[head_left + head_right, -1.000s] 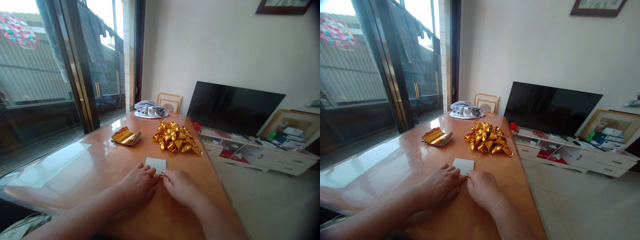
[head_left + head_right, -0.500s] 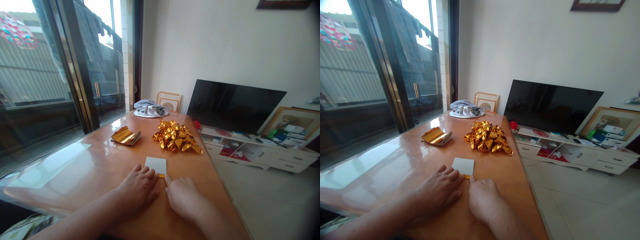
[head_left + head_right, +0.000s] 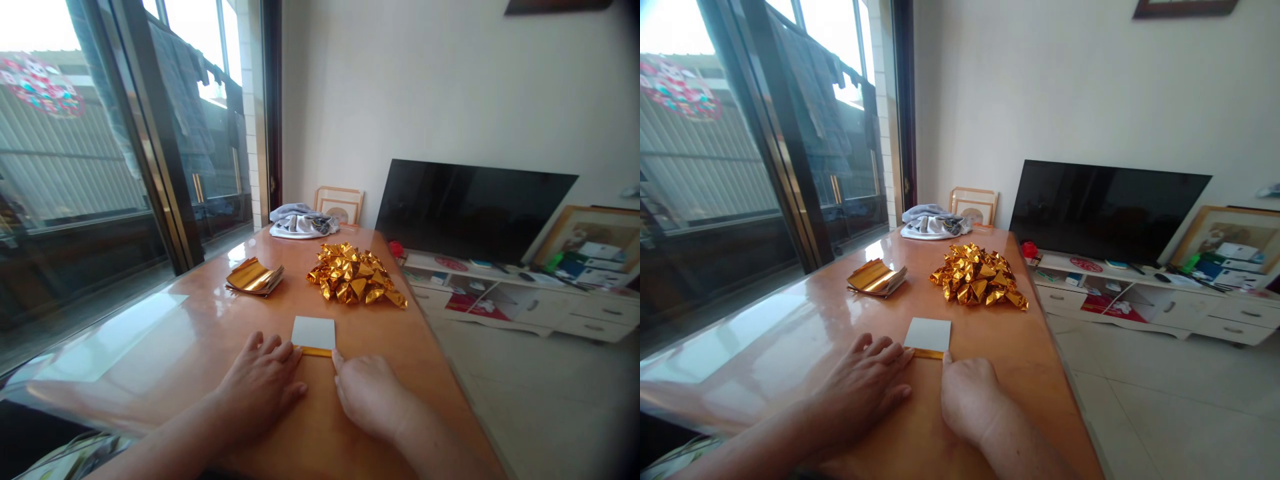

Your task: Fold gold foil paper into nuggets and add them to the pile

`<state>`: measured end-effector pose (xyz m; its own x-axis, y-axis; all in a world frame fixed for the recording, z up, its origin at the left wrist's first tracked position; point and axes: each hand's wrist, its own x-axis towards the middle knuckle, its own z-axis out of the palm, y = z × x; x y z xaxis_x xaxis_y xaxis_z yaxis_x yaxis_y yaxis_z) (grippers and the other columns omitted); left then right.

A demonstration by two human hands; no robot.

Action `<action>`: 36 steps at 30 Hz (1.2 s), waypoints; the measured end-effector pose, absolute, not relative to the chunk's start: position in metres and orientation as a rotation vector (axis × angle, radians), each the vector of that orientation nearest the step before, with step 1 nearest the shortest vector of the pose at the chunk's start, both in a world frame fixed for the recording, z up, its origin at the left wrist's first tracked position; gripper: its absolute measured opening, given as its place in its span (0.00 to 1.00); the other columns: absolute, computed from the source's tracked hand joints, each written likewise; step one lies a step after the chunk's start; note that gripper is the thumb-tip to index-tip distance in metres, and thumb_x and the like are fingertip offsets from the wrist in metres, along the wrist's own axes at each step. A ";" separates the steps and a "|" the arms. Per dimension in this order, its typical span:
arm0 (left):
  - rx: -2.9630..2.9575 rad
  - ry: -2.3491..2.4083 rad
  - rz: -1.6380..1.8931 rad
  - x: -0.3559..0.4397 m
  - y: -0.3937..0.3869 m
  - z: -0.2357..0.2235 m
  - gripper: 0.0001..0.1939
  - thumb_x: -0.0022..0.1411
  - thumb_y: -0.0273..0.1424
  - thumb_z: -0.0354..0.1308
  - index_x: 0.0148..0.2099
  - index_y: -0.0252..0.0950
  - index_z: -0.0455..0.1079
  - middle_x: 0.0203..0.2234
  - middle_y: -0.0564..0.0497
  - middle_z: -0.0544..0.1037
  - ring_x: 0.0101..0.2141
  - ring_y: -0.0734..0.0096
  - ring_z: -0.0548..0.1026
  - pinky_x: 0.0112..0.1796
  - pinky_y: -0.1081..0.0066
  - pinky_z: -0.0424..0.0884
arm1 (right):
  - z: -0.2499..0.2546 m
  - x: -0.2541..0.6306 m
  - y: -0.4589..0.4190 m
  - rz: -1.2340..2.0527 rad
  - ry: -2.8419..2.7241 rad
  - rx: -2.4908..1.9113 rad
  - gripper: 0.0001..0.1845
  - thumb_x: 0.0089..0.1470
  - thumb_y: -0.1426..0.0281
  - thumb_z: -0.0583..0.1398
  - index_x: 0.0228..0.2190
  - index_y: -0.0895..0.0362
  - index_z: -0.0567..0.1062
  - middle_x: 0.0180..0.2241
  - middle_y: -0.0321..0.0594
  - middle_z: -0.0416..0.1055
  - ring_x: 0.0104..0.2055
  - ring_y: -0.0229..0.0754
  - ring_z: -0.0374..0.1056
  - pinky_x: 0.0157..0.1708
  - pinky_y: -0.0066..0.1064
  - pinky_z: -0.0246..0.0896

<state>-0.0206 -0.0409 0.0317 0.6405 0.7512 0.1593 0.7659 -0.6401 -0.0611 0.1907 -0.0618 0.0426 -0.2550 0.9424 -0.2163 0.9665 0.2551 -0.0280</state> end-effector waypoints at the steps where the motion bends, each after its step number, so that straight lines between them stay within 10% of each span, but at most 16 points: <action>1: -2.725 -1.282 -0.182 -0.021 -0.042 0.032 0.25 0.70 0.48 0.48 0.59 0.39 0.70 0.45 0.43 0.76 0.47 0.51 0.68 0.51 0.49 0.54 | 0.042 0.191 -0.061 -0.226 2.366 1.819 0.32 0.59 0.70 0.54 0.65 0.61 0.62 0.42 0.62 0.78 0.40 0.60 0.76 0.37 0.42 0.66; 10: -2.774 -1.246 -0.184 -0.016 -0.022 0.033 0.16 0.71 0.39 0.46 0.40 0.39 0.74 0.38 0.45 0.75 0.42 0.58 0.70 0.45 0.56 0.58 | 0.033 0.202 -0.044 -0.169 2.496 1.965 0.16 0.62 0.62 0.55 0.41 0.53 0.81 0.37 0.52 0.80 0.40 0.55 0.76 0.38 0.38 0.63; 36: -2.700 -1.091 -0.258 -0.005 0.003 0.033 0.09 0.70 0.31 0.52 0.36 0.40 0.71 0.34 0.49 0.75 0.38 0.62 0.69 0.45 0.54 0.56 | 0.025 0.208 -0.022 -0.075 2.981 2.008 0.07 0.57 0.66 0.63 0.40 0.50 0.78 0.43 0.38 0.73 0.48 0.47 0.63 0.48 0.35 0.53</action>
<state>-0.0047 0.0034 0.0329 0.7092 0.6622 0.2419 0.7004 -0.7010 -0.1345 0.2081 -0.0225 0.0247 -0.3063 0.8887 0.3412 0.8704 0.4066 -0.2776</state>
